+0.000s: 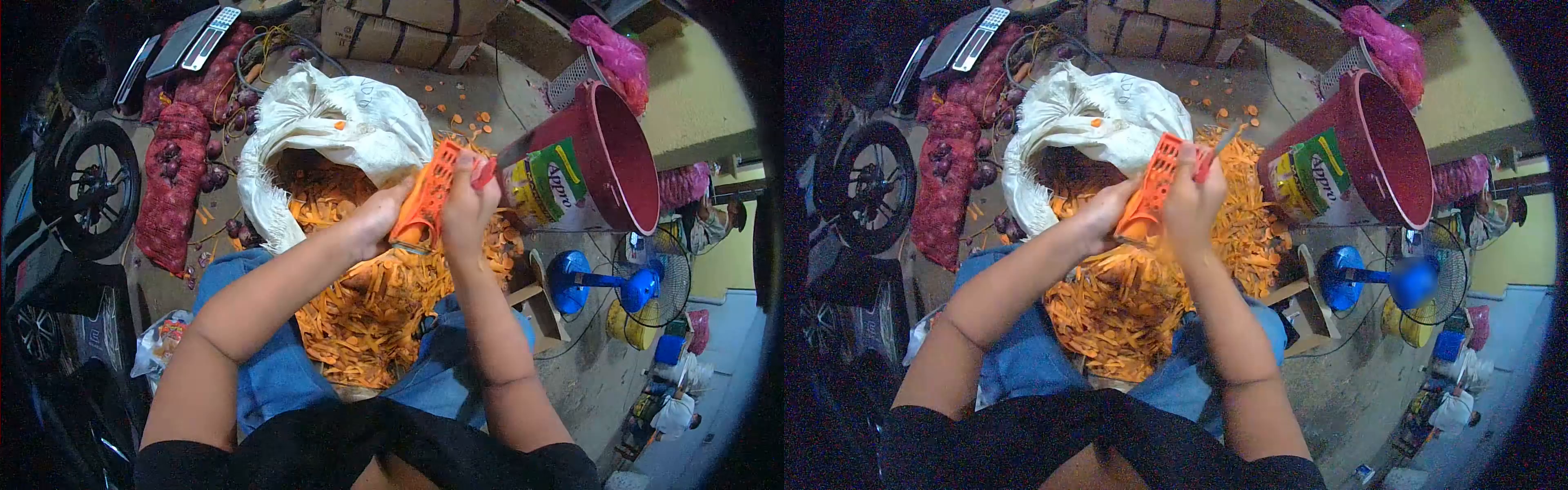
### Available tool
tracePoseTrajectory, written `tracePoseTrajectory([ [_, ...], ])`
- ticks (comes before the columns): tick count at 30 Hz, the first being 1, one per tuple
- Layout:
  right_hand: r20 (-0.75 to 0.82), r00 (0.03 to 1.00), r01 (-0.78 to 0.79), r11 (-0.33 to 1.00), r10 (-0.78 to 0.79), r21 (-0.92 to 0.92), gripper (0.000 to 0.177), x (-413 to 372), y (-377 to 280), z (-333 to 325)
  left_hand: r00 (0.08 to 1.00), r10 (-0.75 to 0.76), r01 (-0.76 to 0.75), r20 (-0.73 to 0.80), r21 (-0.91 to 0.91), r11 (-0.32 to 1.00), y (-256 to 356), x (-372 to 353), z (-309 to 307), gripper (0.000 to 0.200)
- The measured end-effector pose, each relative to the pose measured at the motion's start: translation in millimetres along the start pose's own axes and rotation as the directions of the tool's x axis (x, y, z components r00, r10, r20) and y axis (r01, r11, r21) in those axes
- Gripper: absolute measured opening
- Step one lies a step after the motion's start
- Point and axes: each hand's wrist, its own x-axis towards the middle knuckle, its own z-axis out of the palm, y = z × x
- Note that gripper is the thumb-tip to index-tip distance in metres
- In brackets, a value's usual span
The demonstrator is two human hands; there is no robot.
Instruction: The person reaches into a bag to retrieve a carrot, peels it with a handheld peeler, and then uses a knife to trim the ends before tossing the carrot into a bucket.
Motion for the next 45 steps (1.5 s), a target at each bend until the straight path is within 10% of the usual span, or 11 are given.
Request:
tracePoseTrajectory([
  [7,-0.470,0.858,-0.109,0.969,0.205,0.223,0.018,59.3,41.1,-40.9,0.990,-0.002,0.042,-0.138,0.285,0.958,1.4,-19.4,27.3,0.040],
  [11,-0.309,0.918,-0.109,0.908,0.248,0.406,0.020,48.9,25.1,-35.3,0.994,-0.049,0.048,-0.094,-0.018,0.999,2.8,-10.1,12.5,0.038],
  [13,-0.152,0.985,0.082,0.996,-0.087,-0.041,0.020,23.4,15.5,-14.8,0.999,-0.032,0.032,0.008,-0.013,0.999,2.7,-7.0,5.2,0.039],
  [16,0.007,0.999,-0.043,0.999,0.043,-0.017,0.023,-1.3,0.0,1.5,1.000,-0.006,0.006,-0.011,0.010,1.000,2.7,-10.0,8.0,0.037],
  [20,-0.235,0.966,0.096,0.994,-0.105,-0.048,0.022,37.4,25.9,-18.6,0.999,0.023,-0.014,-0.038,0.216,0.976,-2.7,-15.7,18.6,0.033],
  [22,-0.450,0.879,-0.147,0.988,0.157,0.056,0.022,61.6,52.6,-44.0,0.999,-0.008,0.015,-0.047,0.156,0.988,-1.4,-16.9,22.6,0.032],
  [27,-0.338,0.916,-0.083,0.926,0.216,0.368,0.023,44.6,15.9,-21.5,0.998,-0.006,0.005,-0.055,-0.024,1.000,7.6,-13.4,12.5,0.036],
  [29,-0.169,0.986,0.004,1.000,-0.003,0.003,0.025,19.5,7.2,-6.6,0.996,-0.039,0.036,-0.074,-0.045,0.998,2.8,-6.5,11.8,0.036],
  [32,-0.089,0.996,0.028,0.998,-0.022,0.060,0.027,-0.1,-7.8,7.1,0.997,0.047,-0.056,-0.065,-0.149,0.987,1.7,-7.7,14.0,0.036],
  [37,-0.289,0.957,-0.026,1.000,0.028,0.009,0.024,40.9,30.3,-19.4,0.991,-0.094,0.109,-0.099,0.157,0.982,11.2,-22.7,27.4,0.033],
  [45,-0.416,0.908,-0.020,0.998,0.041,0.054,0.026,52.1,37.5,-29.7,0.987,-0.120,0.119,-0.110,-0.016,0.993,5.3,-16.5,18.5,0.033],
])
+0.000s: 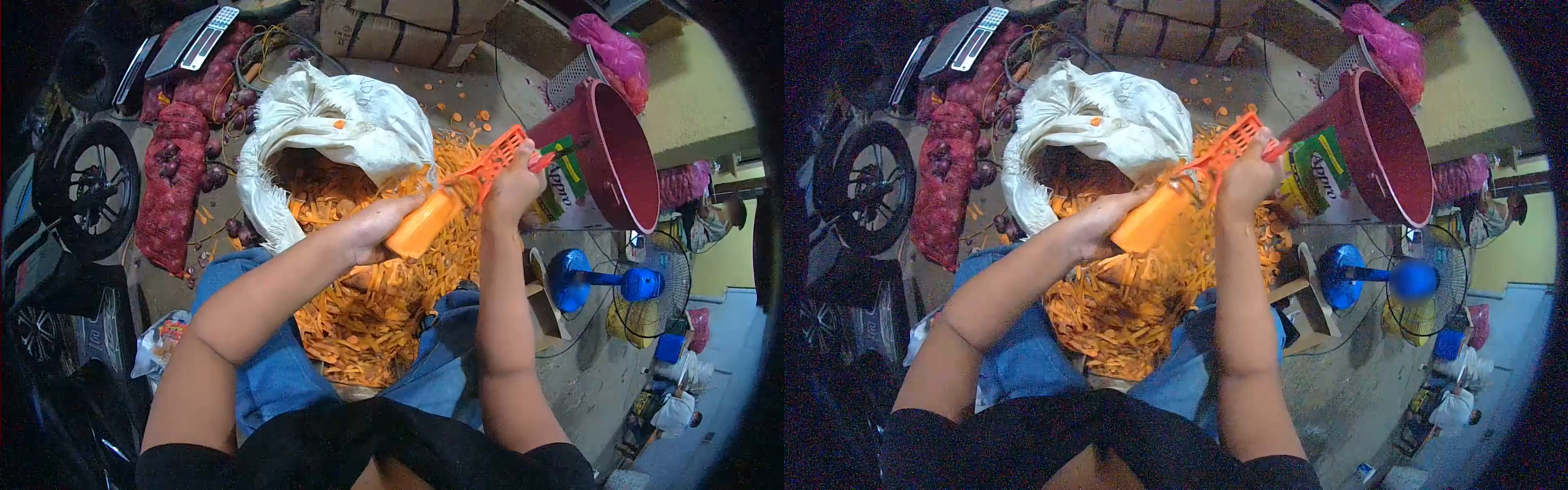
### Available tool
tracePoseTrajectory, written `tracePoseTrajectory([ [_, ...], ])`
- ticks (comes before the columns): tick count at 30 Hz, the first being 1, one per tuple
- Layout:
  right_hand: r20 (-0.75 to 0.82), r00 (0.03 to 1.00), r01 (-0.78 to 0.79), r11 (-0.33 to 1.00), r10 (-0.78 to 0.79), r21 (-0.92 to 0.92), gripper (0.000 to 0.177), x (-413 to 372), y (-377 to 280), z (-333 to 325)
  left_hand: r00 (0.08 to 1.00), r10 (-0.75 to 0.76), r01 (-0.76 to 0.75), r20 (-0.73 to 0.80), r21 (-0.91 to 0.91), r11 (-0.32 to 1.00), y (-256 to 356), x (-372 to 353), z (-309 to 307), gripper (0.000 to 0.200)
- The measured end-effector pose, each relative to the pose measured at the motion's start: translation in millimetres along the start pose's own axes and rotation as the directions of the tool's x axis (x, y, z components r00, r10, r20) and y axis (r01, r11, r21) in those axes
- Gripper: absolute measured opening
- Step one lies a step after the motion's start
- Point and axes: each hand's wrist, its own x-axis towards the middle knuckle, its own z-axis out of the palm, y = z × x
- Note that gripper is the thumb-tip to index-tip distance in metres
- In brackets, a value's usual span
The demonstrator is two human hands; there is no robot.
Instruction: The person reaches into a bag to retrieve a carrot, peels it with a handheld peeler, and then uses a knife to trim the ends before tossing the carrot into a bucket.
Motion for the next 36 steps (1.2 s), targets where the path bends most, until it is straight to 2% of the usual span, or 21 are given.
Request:
tracePoseTrajectory([
  [2,0.002,0.998,0.061,0.998,-0.061,0.027,0.026,16.9,5.3,-8.4,0.995,-0.028,0.022,0.096,0.069,0.997,2.0,-6.8,-4.7,0.035],
  [4,-0.198,0.957,-0.175,0.965,0.213,0.193,0.024,30.5,0.8,-16.5,0.989,-0.036,0.027,0.144,0.064,0.998,6.5,-15.3,-4.8,0.034],
  [5,-0.199,0.957,-0.175,0.965,0.213,0.193,0.024,33.1,-2.1,-19.8,0.980,-0.044,0.033,0.193,0.059,0.998,7.8,-17.4,-4.4,0.034],
  [8,-0.142,0.944,-0.249,0.927,0.297,0.282,0.023,27.1,-23.3,-24.4,0.988,0.012,-0.005,0.155,-0.044,0.999,1.6,-2.0,-13.1,0.037],
  [10,0.003,0.882,-0.465,0.868,0.472,0.172,0.021,8.0,-54.0,-14.1,0.990,0.022,-0.007,0.140,-0.105,0.994,3.0,0.6,-15.6,0.037],
  [11,0.005,0.881,-0.466,0.868,0.473,0.172,0.021,3.5,-45.0,-8.4,0.991,0.032,-0.011,0.127,-0.164,0.986,4.2,2.3,-16.9,0.037],
  [13,0.170,0.952,-0.303,0.874,0.256,0.380,0.020,-5.1,-19.1,3.1,0.986,0.052,-0.022,0.158,-0.189,0.982,4.2,8.9,-23.1,0.037],
  [14,0.171,0.951,-0.305,0.874,0.257,0.379,0.020,-15.2,-22.2,8.3,0.979,0.073,-0.031,0.190,-0.212,0.977,3.6,10.6,-24.9,0.037],
  [15,0.216,0.949,-0.287,0.910,0.228,0.299,0.020,-28.4,-28.5,13.4,0.979,0.073,-0.031,0.190,-0.212,0.977,3.2,10.6,-22.4,0.037],
  [16,0.263,0.943,-0.262,0.940,0.202,0.218,0.021,-38.4,-33.9,16.6,0.989,0.101,-0.075,0.109,-0.219,0.973,2.5,11.0,-17.4,0.036],
  [17,0.264,0.943,-0.261,0.940,0.201,0.217,0.021,-45.0,-37.7,18.1,0.991,0.128,-0.119,0.027,-0.222,0.968,2.2,11.5,-14.5,0.035],
  [19,0.338,0.928,-0.209,0.969,0.155,0.130,0.022,-54.1,-42.3,19.3,0.988,0.149,-0.132,0.048,-0.255,0.958,0.7,15.8,-16.5,0.034],
  [22,0.405,0.898,-0.257,0.952,0.172,0.165,0.024,-57.1,-37.2,18.8,0.986,0.155,-0.131,0.054,-0.309,0.942,5.4,7.2,-4.3,0.033],
  [26,0.383,0.909,-0.234,0.962,0.164,0.144,0.024,-59.3,-33.2,19.8,0.986,0.148,-0.120,0.077,-0.282,0.952,4.0,6.7,-5.1,0.033],
  [28,0.354,0.928,-0.141,0.989,0.116,0.044,0.025,-60.4,-36.7,19.4,0.986,0.145,-0.120,0.081,-0.259,0.958,3.9,5.8,-4.6,0.034],
  [30,0.330,0.940,-0.102,0.994,0.084,0.038,0.025,-59.0,-38.5,18.4,0.987,0.140,-0.117,0.084,-0.235,0.965,1.6,5.7,-7.1,0.034],
  [32,0.307,0.950,-0.063,0.997,0.050,0.033,0.025,-52.5,-31.7,16.1,0.988,0.117,-0.112,0.101,-0.059,0.992,-2.9,7.7,-14.0,0.037],
  [34,0.195,0.980,-0.009,0.995,0.029,-0.104,0.024,-27.9,-2.9,9.7,0.996,0.068,-0.065,0.057,-0.042,0.997,-0.5,-5.9,-1.5,0.038],
  [35,0.084,0.992,0.104,0.987,-0.094,-0.124,0.024,-13.4,7.3,8.2,1.000,0.019,-0.019,0.011,-0.028,0.999,0.2,-10.5,2.9,0.039],
  [36,0.083,0.992,0.103,0.987,-0.094,-0.124,0.024,-1.7,9.0,4.0,1.000,0.018,-0.018,0.012,-0.027,0.999,0.4,-11.6,0.8,0.039],
])
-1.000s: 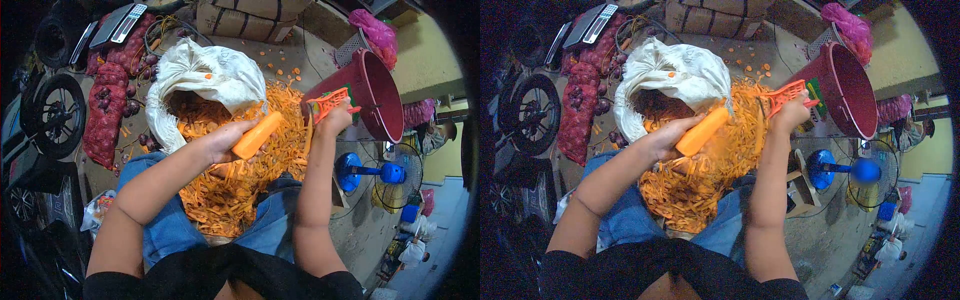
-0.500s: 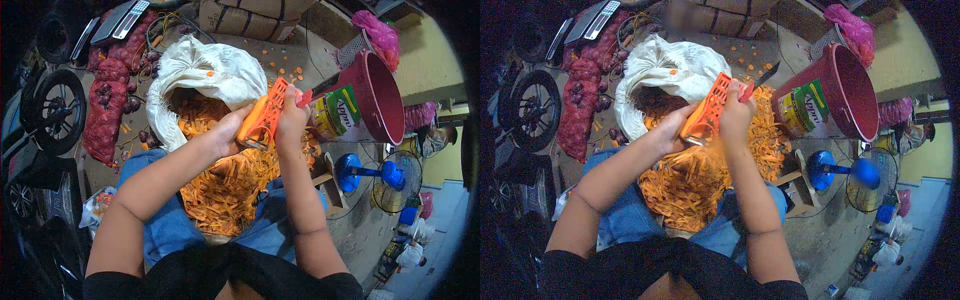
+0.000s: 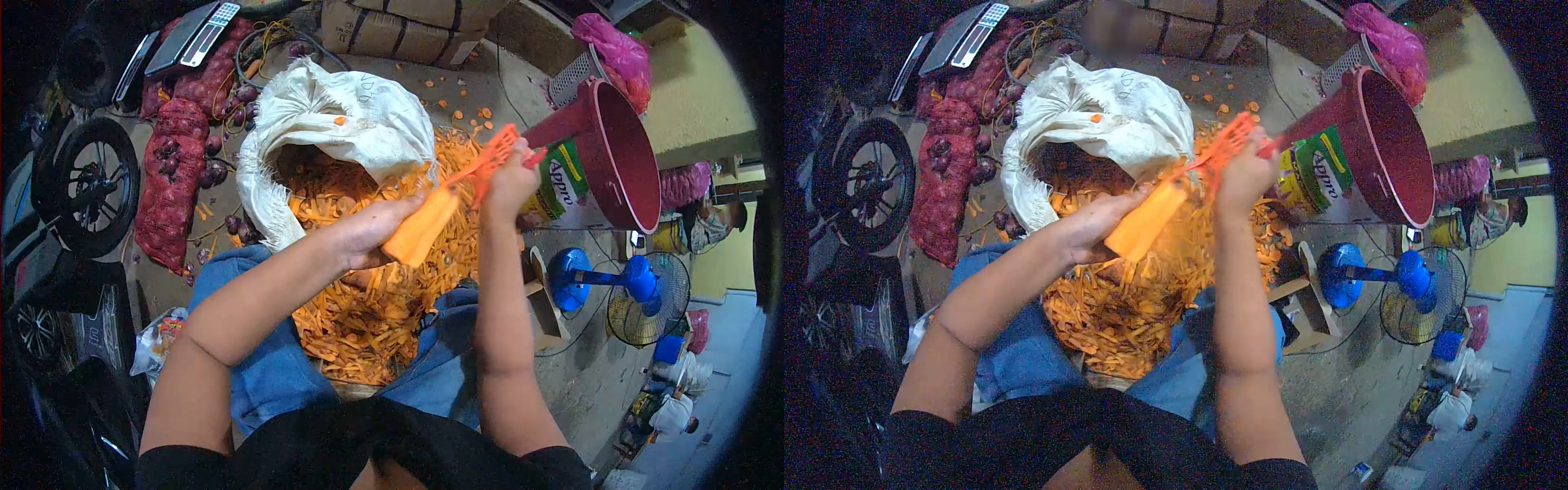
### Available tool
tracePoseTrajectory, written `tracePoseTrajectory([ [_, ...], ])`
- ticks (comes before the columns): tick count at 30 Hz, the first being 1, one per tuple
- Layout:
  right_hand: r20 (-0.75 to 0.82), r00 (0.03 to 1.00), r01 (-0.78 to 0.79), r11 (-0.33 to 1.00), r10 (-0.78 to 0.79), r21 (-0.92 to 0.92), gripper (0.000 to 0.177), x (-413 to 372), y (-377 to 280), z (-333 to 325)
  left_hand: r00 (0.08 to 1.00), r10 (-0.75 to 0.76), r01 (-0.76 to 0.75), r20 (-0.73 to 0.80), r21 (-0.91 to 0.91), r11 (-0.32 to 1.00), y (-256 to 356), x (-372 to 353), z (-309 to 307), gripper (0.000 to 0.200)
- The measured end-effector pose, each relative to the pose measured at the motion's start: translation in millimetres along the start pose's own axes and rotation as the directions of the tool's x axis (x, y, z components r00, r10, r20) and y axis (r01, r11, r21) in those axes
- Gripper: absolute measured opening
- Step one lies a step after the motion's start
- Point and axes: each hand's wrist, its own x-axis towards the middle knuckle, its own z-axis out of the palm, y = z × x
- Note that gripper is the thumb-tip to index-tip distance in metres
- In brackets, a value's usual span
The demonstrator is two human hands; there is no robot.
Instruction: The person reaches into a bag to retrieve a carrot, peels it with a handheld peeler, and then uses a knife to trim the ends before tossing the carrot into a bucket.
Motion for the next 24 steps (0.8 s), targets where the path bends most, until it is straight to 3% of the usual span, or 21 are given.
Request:
tracePoseTrajectory([
  [2,-0.181,0.980,-0.081,0.996,0.085,0.029,0.025,17.3,5.0,-10.4,0.976,-0.049,-0.021,0.210,0.317,0.948,1.3,-4.1,-6.6,0.040],
  [3,-0.182,0.980,-0.079,0.996,0.083,0.031,0.025,24.4,8.2,-16.8,0.973,-0.046,-0.026,0.228,0.306,0.952,-2.2,-5.6,-4.7,0.040],
  [4,-0.202,0.945,-0.234,0.964,0.255,0.123,0.024,30.6,12.3,-22.8,0.972,-0.044,-0.030,0.229,0.310,0.950,-1.2,-5.3,-3.5,0.040],
  [5,-0.203,0.885,-0.379,0.900,0.420,0.215,0.023,30.9,6.1,-23.7,0.990,-0.033,-0.001,0.136,0.238,0.971,-0.4,-5.2,-2.9,0.039],
  [6,-0.198,0.887,-0.377,0.901,0.418,0.214,0.023,28.2,0.2,-22.6,0.999,-0.028,0.021,0.041,0.157,0.987,-0.2,-5.6,-3.2,0.037],
  [8,-0.010,0.897,-0.406,0.832,0.442,0.377,0.022,17.9,-15.2,-14.6,1.000,0.010,-0.012,0.027,0.086,0.996,2.9,5.8,-12.1,0.034],
  [9,0.063,0.949,-0.305,0.851,0.309,0.427,0.019,9.9,-17.3,-6.0,0.999,0.014,-0.014,0.032,0.012,1.000,4.4,10.0,-14.2,0.033],
  [13,0.172,0.950,-0.305,0.893,0.261,0.332,0.021,-35.4,-53.7,12.7,0.997,0.040,-0.035,0.070,-0.082,0.996,5.3,14.9,-17.6,0.032],
  [15,0.340,0.923,-0.259,0.945,0.182,0.198,0.023,-50.9,-58.7,13.8,0.995,0.053,-0.042,0.087,-0.122,0.992,5.2,16.3,-13.3,0.034],
  [17,0.350,0.925,-0.218,0.959,0.144,0.183,0.022,-57.3,-56.9,13.7,0.996,0.083,-0.076,0.011,-0.289,0.954,6.8,16.5,-6.1,0.034],
  [21,0.316,0.945,-0.154,0.965,0.082,0.211,0.023,-56.9,-54.4,13.3,0.997,0.073,-0.060,0.038,-0.272,0.961,3.6,15.3,-7.2,0.035],
  [23,0.289,0.953,-0.158,0.960,0.087,0.230,0.023,-51.9,-49.7,11.7,0.986,0.100,-0.092,0.134,-0.064,0.994,1.5,13.5,-10.3,0.038],
  [24,0.254,0.961,-0.161,0.971,0.113,0.177,0.024,-46.7,-46.6,11.1,0.986,0.098,-0.090,0.136,-0.062,0.994,2.2,11.5,-8.5,0.038],
])
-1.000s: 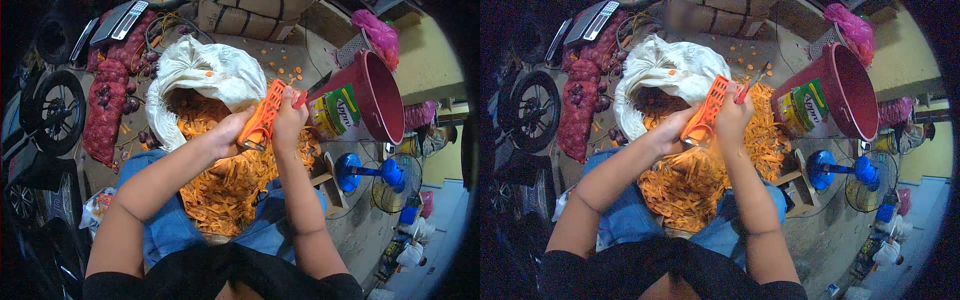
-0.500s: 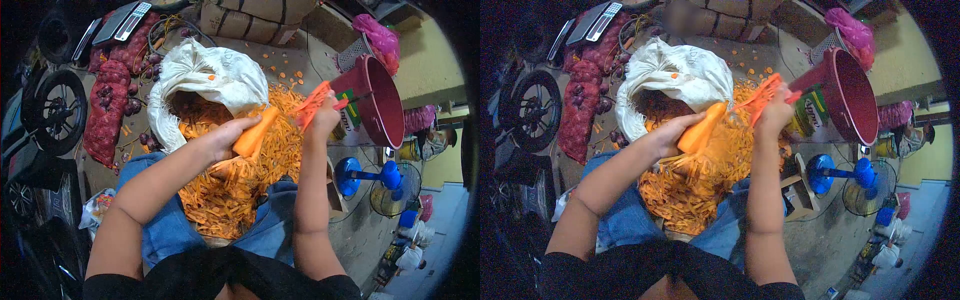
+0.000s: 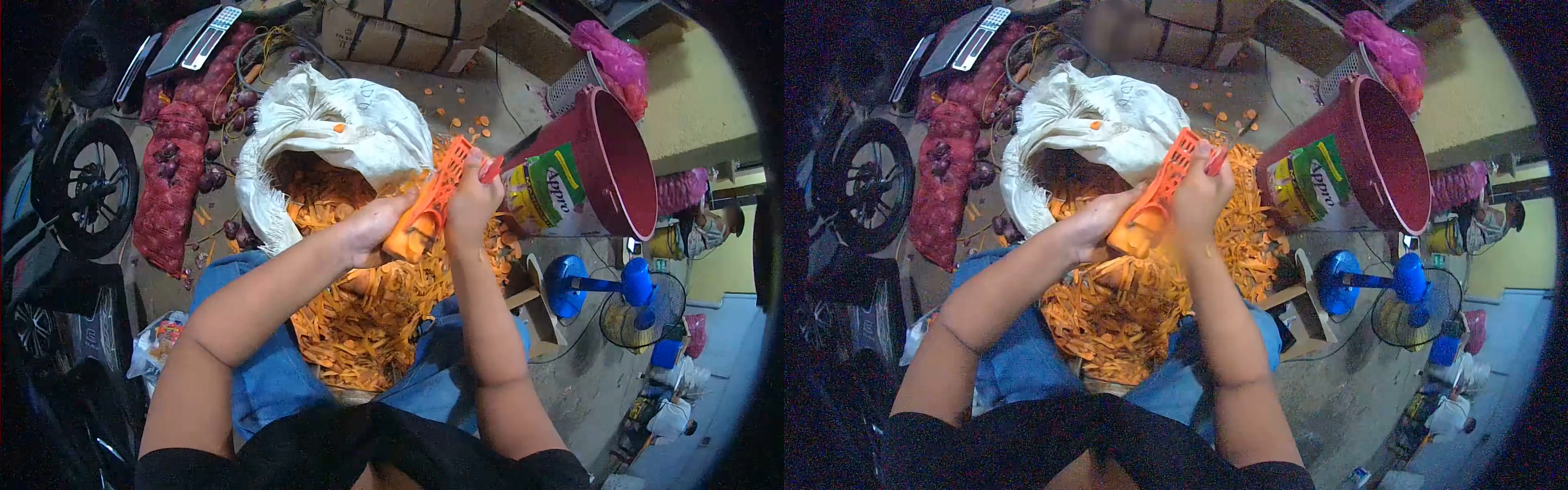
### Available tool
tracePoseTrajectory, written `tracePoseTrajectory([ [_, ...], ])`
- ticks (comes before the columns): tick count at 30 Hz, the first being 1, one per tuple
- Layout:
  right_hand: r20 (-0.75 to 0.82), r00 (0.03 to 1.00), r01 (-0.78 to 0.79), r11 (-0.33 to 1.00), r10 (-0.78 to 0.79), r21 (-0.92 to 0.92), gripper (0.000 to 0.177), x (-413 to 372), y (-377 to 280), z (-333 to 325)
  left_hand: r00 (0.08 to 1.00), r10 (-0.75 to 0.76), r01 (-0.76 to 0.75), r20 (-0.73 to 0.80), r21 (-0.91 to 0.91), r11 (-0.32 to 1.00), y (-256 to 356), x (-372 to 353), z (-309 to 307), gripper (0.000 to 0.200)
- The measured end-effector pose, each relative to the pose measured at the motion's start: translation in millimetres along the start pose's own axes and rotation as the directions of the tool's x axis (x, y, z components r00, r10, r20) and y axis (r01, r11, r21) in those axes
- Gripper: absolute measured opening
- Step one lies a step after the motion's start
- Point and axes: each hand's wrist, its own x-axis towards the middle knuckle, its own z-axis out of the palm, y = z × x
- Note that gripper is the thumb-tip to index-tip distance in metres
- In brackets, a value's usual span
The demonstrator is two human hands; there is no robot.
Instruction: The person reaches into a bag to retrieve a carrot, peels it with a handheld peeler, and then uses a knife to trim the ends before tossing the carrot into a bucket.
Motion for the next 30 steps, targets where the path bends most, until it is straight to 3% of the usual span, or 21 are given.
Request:
tracePoseTrajectory([
  [2,-0.043,0.999,-0.018,0.998,0.016,-0.052,0.025,11.5,6.7,-5.2,0.995,-0.065,0.077,-0.073,0.183,0.980,3.3,-4.5,5.9,0.039],
  [4,-0.170,0.985,-0.041,0.987,0.014,-0.157,0.027,23.9,19.2,-11.5,0.994,-0.085,0.096,-0.064,0.209,0.973,0.7,-3.0,5.1,0.040],
  [5,-0.213,0.974,0.046,0.983,-0.084,-0.177,0.029,32.7,27.5,-17.1,0.993,-0.101,0.112,-0.058,0.232,0.966,-0.3,-3.0,4.6,0.041],
  [6,-0.213,0.974,0.045,0.983,-0.083,-0.176,0.029,43.3,37.9,-24.8,0.993,-0.101,0.112,-0.058,0.232,0.966,1.8,-7.9,8.2,0.041],
  [8,-0.424,0.905,-0.069,0.971,-0.037,-0.230,0.028,62.3,52.8,-42.3,0.981,-0.163,0.191,-0.105,0.360,0.913,7.9,-19.9,18.2,0.036],
  [9,-0.426,0.904,-0.069,0.971,-0.036,-0.229,0.028,65.6,51.5,-49.7,0.981,-0.164,0.192,-0.105,0.361,0.913,6.7,-19.4,16.7,0.036],
  [10,-0.427,0.901,-0.145,0.982,0.078,-0.125,0.027,67.6,49.3,-55.4,0.983,-0.157,0.178,-0.097,0.289,0.941,4.8,-17.8,13.3,0.036],
  [11,-0.414,0.890,-0.219,0.975,0.191,-0.021,0.025,67.0,43.7,-56.0,0.985,-0.146,0.163,-0.090,0.213,0.963,3.2,-16.5,9.9,0.035],
  [12,-0.411,0.891,-0.219,0.976,0.191,-0.022,0.025,64.6,39.7,-52.5,0.985,-0.145,0.161,-0.091,0.212,0.964,3.7,-14.7,6.5,0.035],
  [14,-0.254,0.941,-0.154,0.952,0.223,0.266,0.024,55.3,29.4,-37.3,0.986,-0.081,0.103,-0.145,0.150,0.983,9.1,-10.0,0.3,0.035],
  [16,-0.164,0.973,-0.124,0.964,0.165,0.235,0.023,33.9,9.1,-14.8,0.978,-0.064,0.089,-0.197,0.123,0.988,9.9,-5.3,-1.9,0.037],
  [18,-0.076,0.991,-0.089,0.974,0.107,0.208,0.022,11.3,-3.4,0.8,0.991,-0.013,0.024,-0.135,0.079,0.997,7.2,-0.6,-11.9,0.037],
  [20,0.063,0.998,0.019,1.000,-0.019,0.001,0.023,-5.3,-8.2,7.7,0.988,-0.004,0.007,-0.155,0.016,1.000,5.1,1.7,-3.1,0.037],
  [21,0.062,0.998,0.017,1.000,-0.017,0.000,0.023,-7.5,-4.6,7.8,0.985,0.004,-0.013,-0.175,-0.048,0.999,3.6,1.9,0.8,0.037],
  [24,0.109,0.993,0.044,0.999,-0.042,-0.012,0.021,-7.7,3.2,5.0,0.998,-0.028,0.030,-0.062,0.041,0.999,-1.2,0.4,-4.1,0.036],
  [26,-0.039,0.987,0.151,0.986,-0.154,-0.070,0.025,5.5,-1.4,-0.5,0.994,-0.054,0.068,-0.100,0.136,0.988,2.2,-3.9,2.2,0.038],
  [27,-0.129,0.963,0.201,0.950,-0.236,-0.237,0.027,21.7,11.0,-10.1,0.989,-0.082,0.109,-0.125,0.227,0.968,4.1,-11.1,8.7,0.039],
  [29,-0.307,0.952,0.006,1.000,-0.009,-0.013,0.025,48.6,22.9,-32.1,0.980,-0.128,0.169,-0.149,0.307,0.936,5.5,-15.0,12.1,0.042],
  [30,-0.311,0.950,0.005,1.000,-0.008,-0.012,0.025,57.1,27.7,-44.6,0.980,-0.131,0.173,-0.149,0.310,0.935,6.7,-15.8,9.3,0.042],
])
